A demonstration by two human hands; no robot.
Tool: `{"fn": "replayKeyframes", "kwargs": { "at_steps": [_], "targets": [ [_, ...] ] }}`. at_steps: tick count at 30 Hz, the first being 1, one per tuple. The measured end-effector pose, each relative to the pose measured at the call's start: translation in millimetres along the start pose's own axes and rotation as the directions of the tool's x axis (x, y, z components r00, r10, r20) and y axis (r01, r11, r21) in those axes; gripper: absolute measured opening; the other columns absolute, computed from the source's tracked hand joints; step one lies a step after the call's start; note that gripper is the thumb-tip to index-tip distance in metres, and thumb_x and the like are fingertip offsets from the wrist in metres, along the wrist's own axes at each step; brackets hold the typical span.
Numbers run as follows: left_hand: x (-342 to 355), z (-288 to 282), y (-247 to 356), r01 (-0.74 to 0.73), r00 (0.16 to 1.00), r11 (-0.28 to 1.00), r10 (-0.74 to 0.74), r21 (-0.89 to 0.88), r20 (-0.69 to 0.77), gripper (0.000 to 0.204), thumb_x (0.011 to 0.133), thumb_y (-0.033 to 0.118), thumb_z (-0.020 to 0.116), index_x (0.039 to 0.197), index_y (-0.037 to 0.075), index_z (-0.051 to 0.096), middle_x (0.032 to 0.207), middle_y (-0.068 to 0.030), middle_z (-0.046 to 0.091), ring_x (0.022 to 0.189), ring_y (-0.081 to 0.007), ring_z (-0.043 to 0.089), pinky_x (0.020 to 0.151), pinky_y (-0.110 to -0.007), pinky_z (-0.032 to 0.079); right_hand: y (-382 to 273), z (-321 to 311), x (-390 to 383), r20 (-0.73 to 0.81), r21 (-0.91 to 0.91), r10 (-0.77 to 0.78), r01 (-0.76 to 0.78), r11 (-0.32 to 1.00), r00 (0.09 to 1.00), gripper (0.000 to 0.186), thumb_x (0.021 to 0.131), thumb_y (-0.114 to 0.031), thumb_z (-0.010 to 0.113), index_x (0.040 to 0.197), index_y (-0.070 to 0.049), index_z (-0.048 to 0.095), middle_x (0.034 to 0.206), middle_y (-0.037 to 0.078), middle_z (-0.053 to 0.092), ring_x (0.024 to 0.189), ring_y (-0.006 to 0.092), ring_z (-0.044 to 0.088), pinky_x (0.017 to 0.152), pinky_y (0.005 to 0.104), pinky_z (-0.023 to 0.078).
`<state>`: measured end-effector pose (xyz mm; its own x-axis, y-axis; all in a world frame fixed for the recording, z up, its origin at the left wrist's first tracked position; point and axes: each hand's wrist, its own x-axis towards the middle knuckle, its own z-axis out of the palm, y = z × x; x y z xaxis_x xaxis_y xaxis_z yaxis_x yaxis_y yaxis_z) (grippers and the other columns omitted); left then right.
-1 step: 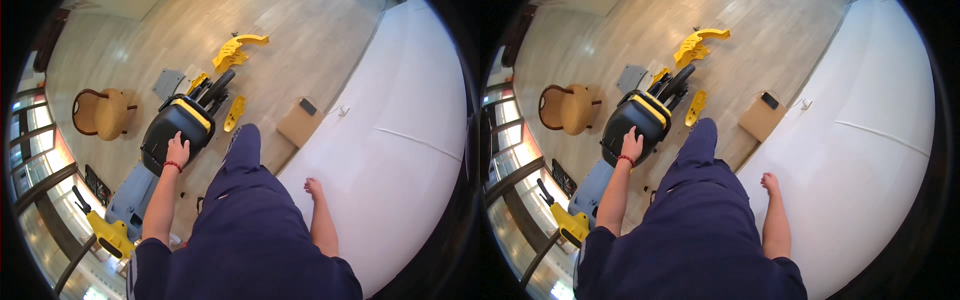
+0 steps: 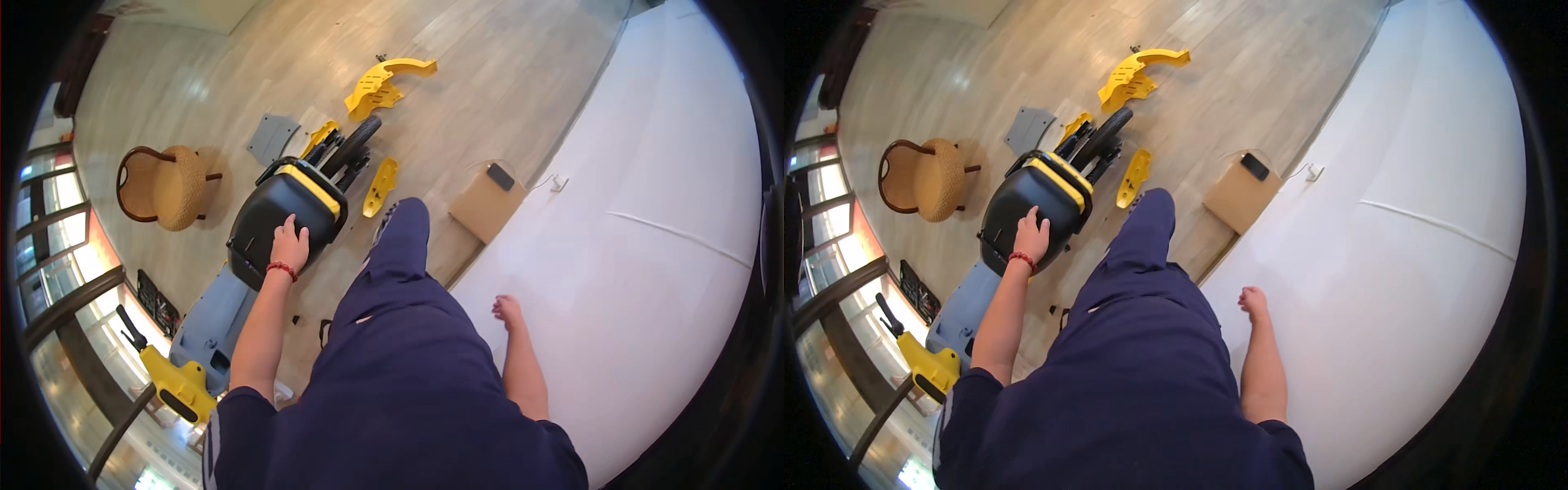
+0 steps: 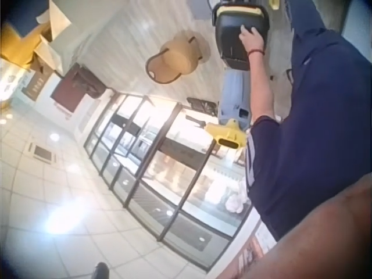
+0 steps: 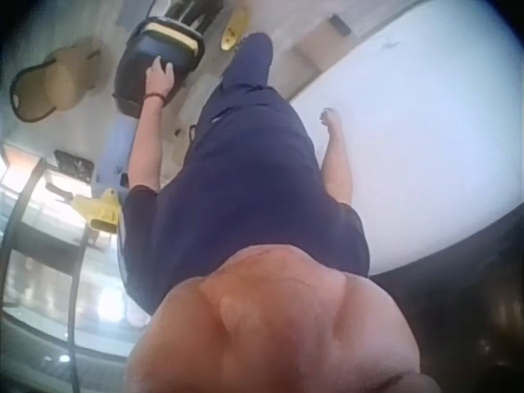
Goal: Disassembling and inspecting parts of a yellow electric scooter.
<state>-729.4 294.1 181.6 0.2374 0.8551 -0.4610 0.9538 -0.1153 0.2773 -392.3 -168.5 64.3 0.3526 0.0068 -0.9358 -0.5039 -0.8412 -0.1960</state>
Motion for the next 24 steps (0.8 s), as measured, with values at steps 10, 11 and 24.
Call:
{"fn": "replayKeyframes", "kwargs": {
  "at_steps": [10,11,24],
  "targets": [
    [110,-5,125,-0.049,0.929,0.991,-0.001,0.125,0.371,0.038,0.088,0.032,0.046,0.093,0.0,0.066,0.092,-0.0236,0.065,0.09,-0.0376,0.062,0.083,-0.044,0.048,-93,-42,74,0.107,0.205,0.252,-0.269,0.941,0.962,0.022,0.09,-0.022,0.051,0.107,-0.008,0.054,0.089,0.006,0.059,0.077,0.02,0.059,0.071,0.0402,0.05],
    [128,2,137,-0.035,0.932,0.995,-0.002,0.095,0.363,0.038,0.087,0.032,0.047,0.093,0.0,0.067,0.093,-0.0238,0.065,0.091,-0.0376,0.062,0.084,-0.044,0.048,-118,-48,84,0.096,0.233,0.223,-0.24,0.943,0.97,0.023,0.09,-0.022,0.051,0.107,-0.008,0.054,0.088,0.006,0.059,0.077,0.0199,0.059,0.071,0.0397,0.05],
    [309,-33,379,-0.331,0.852,0.943,0.283,0.035,0.44,0.034,0.087,0.028,0.048,0.1,0.001,0.064,0.096,-0.0224,0.064,0.093,-0.0365,0.061,0.083,-0.043,0.048,-457,-173,111,-0.115,0.347,-0.239,0.265,0.9,0.964,0.03,0.085,-0.015,0.05,0.112,-0.004,0.053,0.078,0.005,0.057,0.07,0.0162,0.058,0.062,0.0303,0.048]
  ]
}}
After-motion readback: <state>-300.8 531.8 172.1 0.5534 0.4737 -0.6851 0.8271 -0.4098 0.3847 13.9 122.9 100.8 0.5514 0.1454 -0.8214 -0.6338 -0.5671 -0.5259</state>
